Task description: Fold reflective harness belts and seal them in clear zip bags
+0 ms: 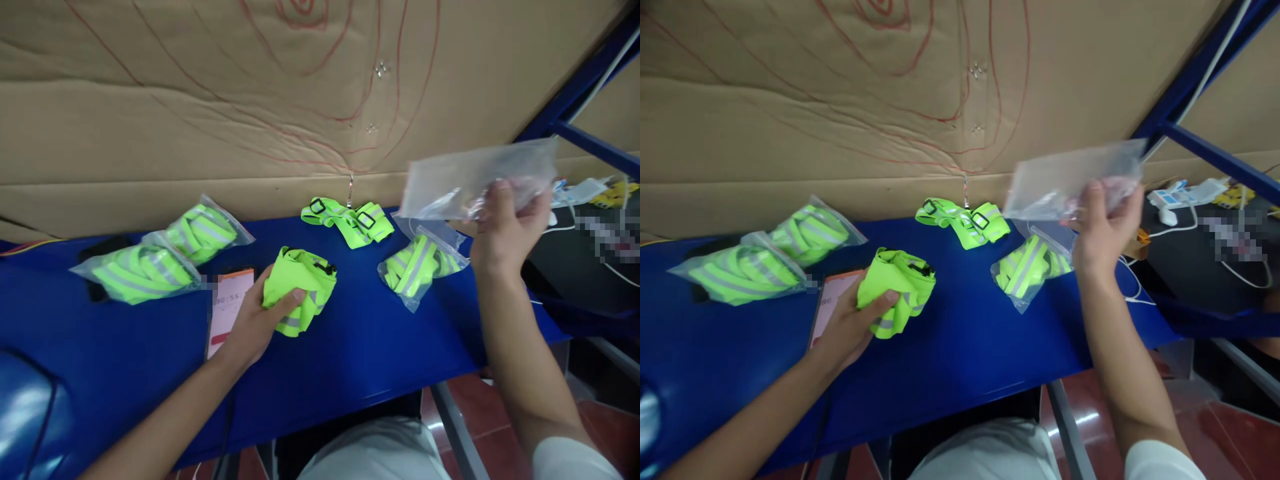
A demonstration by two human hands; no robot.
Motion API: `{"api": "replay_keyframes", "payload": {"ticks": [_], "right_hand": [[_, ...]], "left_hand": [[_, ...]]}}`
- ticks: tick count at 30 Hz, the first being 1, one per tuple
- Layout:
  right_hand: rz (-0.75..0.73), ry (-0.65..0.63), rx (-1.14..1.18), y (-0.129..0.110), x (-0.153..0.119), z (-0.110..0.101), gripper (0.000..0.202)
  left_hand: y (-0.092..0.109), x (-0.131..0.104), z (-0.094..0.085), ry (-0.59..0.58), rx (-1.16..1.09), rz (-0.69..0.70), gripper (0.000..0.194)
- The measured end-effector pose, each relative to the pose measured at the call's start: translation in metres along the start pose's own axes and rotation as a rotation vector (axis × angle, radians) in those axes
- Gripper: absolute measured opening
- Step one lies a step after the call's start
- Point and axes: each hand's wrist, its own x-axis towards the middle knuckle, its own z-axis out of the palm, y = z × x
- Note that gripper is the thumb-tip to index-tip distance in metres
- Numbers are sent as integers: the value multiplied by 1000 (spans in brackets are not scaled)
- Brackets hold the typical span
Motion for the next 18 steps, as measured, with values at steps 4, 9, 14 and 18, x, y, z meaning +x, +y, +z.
{"api": "replay_keyframes", "payload": {"ticks": [4,9,14,18], "right_hand": [[194,-446,-3,-4,-47,49,46],[-288,-462,-425,-13,-93,58,52],[-391,-999,-473,-46,-133,67,21],[-148,-1081,-378,-37,-151,78,13]], "left_hand": [[0,2,-4,36,-81,-77,51],[8,11,-15,184,-182,-30,39],[4,7,-16,114,-134,-55,46],[-1,-5,-14,-140,-56,-185,59]]}}
